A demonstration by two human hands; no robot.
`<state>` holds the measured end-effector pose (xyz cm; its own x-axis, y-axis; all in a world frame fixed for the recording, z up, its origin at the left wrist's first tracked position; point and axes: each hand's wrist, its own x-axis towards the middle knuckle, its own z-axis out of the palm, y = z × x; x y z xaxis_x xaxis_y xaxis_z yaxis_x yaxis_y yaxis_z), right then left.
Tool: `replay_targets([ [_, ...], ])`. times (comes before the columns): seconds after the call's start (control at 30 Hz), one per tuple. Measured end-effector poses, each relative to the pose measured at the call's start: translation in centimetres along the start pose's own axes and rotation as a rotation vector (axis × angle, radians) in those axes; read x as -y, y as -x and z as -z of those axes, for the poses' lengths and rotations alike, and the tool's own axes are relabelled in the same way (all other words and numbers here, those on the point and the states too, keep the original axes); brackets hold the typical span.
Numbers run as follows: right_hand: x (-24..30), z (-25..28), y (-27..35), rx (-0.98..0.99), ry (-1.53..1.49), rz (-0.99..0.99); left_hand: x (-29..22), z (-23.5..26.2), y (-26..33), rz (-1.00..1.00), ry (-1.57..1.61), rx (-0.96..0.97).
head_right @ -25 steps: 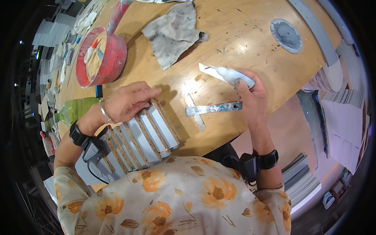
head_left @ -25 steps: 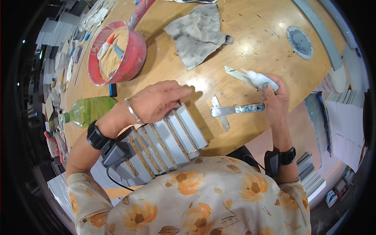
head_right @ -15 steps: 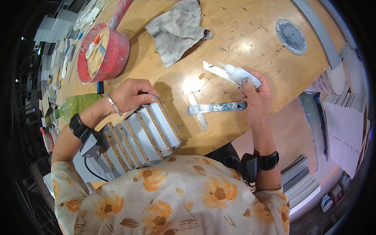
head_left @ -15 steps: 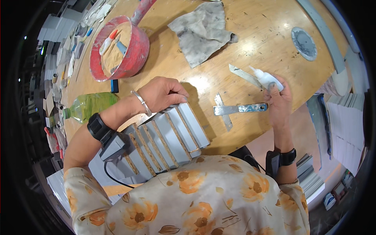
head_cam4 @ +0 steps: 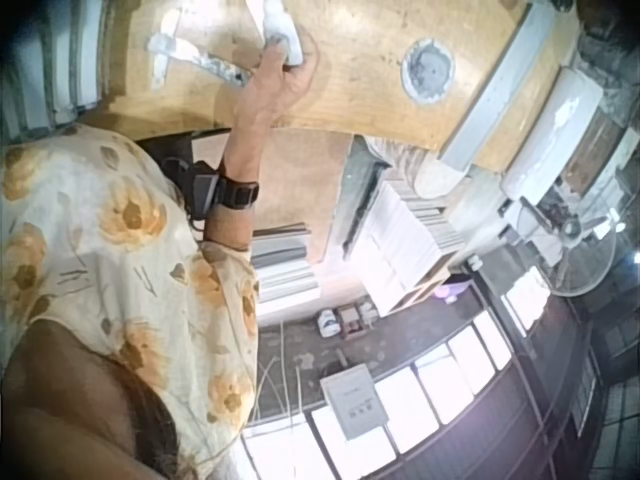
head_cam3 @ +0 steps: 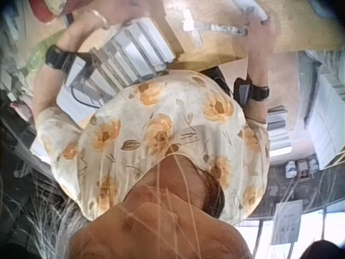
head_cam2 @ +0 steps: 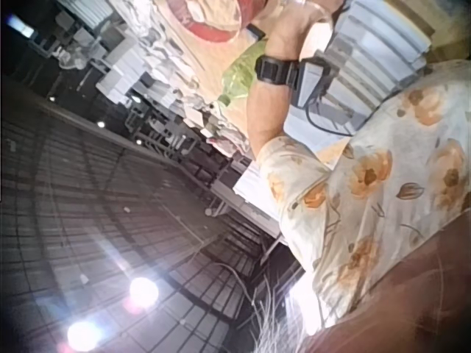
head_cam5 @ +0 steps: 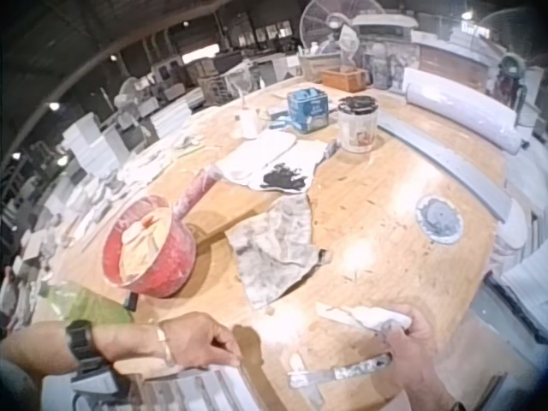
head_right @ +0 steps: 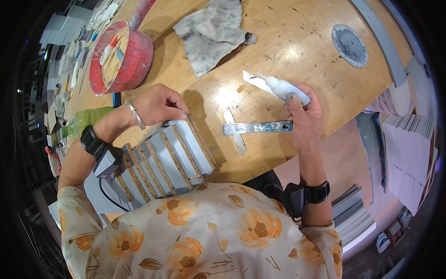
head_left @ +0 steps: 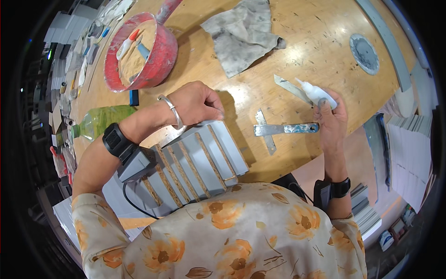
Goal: The person scrapes the edges of wooden panels with a blade, applies glue from a bottle to the grooves, and wipes the surfaces with a cloth.
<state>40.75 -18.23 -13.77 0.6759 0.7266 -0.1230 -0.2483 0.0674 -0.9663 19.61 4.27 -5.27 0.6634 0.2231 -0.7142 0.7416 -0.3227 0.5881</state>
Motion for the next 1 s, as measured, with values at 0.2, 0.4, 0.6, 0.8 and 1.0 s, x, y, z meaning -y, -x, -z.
replay_targets([
  [0.2, -0.2, 0.1, 0.0, -0.006, 0.052, 0.009, 1.0, 0.1, 0.2, -0.052, -0.004, 0.009],
  [0.4, -0.5, 0.5, 0.1, -0.007, -0.003, -0.004, 1.0, 1.2, 0.9, -0.145, 0.258, 0.094],
  [0.6, -1.0, 0.7, 0.0, -0.011, 0.014, 0.005, 0.3, 0.4, 0.7, -0.19, -0.128, 0.103],
  [0.8, -1.2, 1.0, 0.0, -0.009, -0.001, 0.008, 1.3, 0.9, 0.1, -0.075, -0.05, -0.064],
  [1.0, 0.1, -0.3, 0.3, 0.021, 0.045, -0.135, 0.7, 1.2, 1.6, -0.26, -0.061, -0.04],
])
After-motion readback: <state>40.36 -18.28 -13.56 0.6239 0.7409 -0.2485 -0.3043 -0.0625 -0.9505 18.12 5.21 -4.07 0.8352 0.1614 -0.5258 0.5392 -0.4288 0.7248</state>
